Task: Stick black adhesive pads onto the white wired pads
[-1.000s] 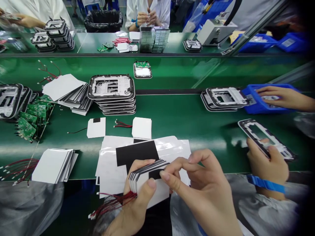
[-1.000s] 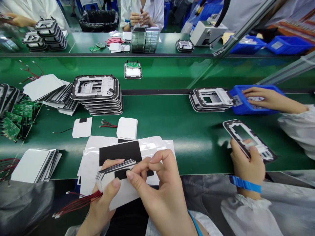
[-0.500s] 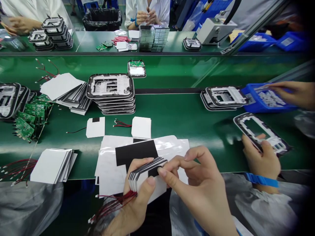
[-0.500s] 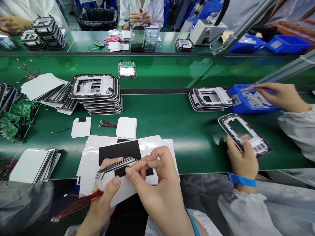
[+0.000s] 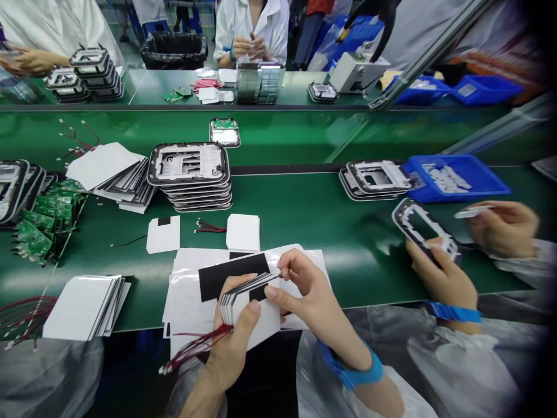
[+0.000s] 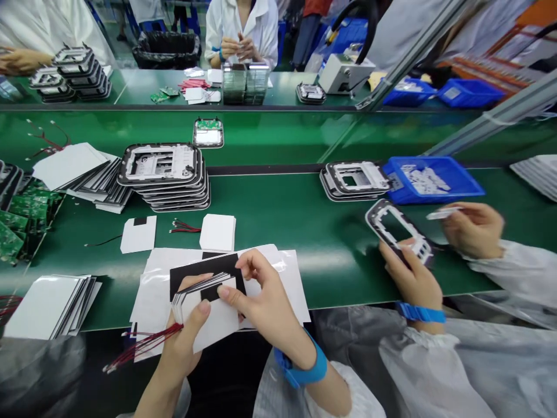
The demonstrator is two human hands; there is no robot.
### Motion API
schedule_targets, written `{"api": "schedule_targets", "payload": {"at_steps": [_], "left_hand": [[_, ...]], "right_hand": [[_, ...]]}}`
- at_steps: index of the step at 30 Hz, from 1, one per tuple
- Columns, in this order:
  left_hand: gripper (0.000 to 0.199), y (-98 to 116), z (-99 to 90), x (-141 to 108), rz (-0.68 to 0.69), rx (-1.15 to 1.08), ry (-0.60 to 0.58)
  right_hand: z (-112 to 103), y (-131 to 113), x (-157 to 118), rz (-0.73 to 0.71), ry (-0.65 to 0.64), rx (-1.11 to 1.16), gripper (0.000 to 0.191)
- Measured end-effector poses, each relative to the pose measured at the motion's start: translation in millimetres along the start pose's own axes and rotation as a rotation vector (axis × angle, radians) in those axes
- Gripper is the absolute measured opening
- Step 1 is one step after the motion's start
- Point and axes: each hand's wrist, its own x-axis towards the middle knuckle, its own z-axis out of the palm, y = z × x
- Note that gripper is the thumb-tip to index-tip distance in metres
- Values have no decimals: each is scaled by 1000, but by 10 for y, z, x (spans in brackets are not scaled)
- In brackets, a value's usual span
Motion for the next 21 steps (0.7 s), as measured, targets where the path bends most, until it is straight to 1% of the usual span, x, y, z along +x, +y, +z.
{"api": "schedule_targets", "payload": {"at_steps": [2,4,6,8,10,13,16,18,20,21], "left_hand": [[39,-24,23,25,-17,-11,4],[44,-36,46,34,-29,-33,10],[54,-36,48,36,-64,-123,-9],[66,-29,20,43,-129,-235,-5],[73,-18,-32,61,-173,-281,55],[72,-1,-126,93,-173,-284,145],[74,5,-208,118,-166,-385,138],[74,-6,-254,137,-188,-457,102],[75,-24,-297,162,-213,-507,64],[75,-32,-317,174,-221,-524,51]], "right_hand": [[-2,-19,-1,-67,2,-16,29],[15,-51,-4,-106,-37,-22,32],[33,-69,12,-97,-102,-14,30],[37,-58,47,-69,-104,-39,25],[25,-33,91,-32,-93,-92,22],[-27,-52,164,-12,-116,-150,25],[-94,-218,283,-17,-75,-120,27],[-87,-387,418,34,-105,-42,31],[31,-543,602,56,-193,-26,34],[145,-600,710,44,-239,-54,34]]}}
